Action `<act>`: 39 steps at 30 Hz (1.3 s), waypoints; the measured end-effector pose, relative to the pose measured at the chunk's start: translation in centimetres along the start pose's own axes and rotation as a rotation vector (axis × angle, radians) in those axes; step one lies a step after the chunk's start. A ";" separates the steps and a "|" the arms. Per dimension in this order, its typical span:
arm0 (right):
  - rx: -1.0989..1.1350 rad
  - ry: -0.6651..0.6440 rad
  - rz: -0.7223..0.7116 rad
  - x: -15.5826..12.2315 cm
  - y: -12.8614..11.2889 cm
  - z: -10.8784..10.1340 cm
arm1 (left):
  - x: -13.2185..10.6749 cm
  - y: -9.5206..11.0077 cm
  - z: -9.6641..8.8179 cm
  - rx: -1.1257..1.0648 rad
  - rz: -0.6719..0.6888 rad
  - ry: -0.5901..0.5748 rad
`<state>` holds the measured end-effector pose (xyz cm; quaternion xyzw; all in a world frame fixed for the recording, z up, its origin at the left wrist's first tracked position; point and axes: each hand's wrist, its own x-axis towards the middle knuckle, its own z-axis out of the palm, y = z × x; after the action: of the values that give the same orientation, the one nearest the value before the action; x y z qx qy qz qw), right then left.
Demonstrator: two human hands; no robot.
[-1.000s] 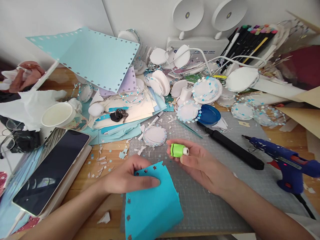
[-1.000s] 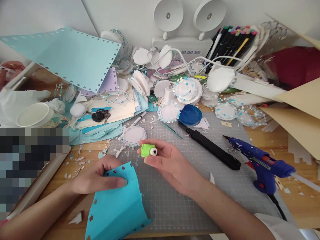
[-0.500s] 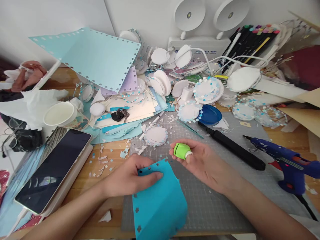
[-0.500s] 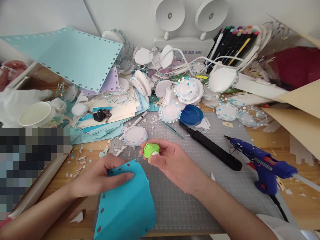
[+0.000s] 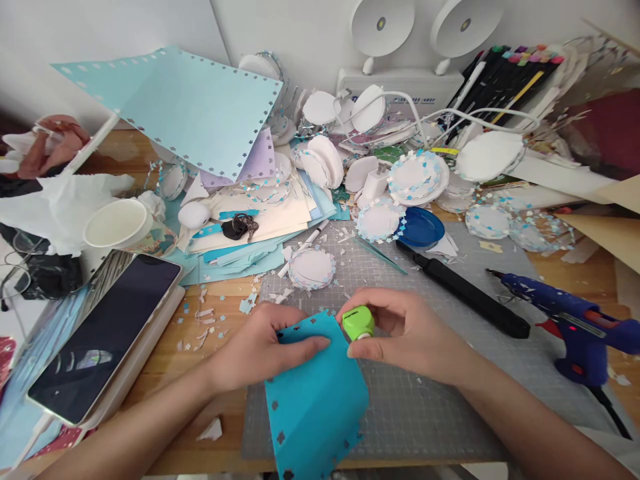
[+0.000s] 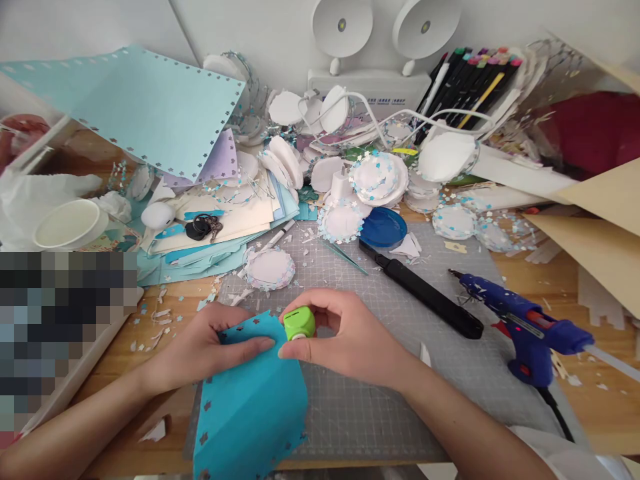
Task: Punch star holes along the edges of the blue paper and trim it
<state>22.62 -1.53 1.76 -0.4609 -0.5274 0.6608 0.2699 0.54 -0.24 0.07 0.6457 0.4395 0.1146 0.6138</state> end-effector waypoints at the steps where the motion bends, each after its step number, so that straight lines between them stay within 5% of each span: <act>1: -0.075 0.027 -0.027 0.0 -0.1 0.0 | 0.0 0.0 0.0 -0.002 -0.003 0.000; 11: -0.523 0.054 -0.227 -0.1 0.9 0.8 | 0.1 -0.2 0.2 0.072 0.079 -0.011; 16: -0.462 0.016 -0.154 0.1 0.9 1.4 | 0.1 -0.6 0.4 0.224 0.164 0.026; 26: -0.004 -0.055 0.088 0.4 1.5 1.5 | 0.2 -0.4 0.4 0.203 0.129 0.014; 39: -0.329 0.014 -0.132 0.1 0.9 2.1 | 0.1 -0.5 0.4 0.354 0.209 0.039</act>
<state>20.81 -2.68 0.87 -0.4679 -0.6555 0.5431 0.2374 0.64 -0.48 -0.47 0.7832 0.3952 0.1110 0.4671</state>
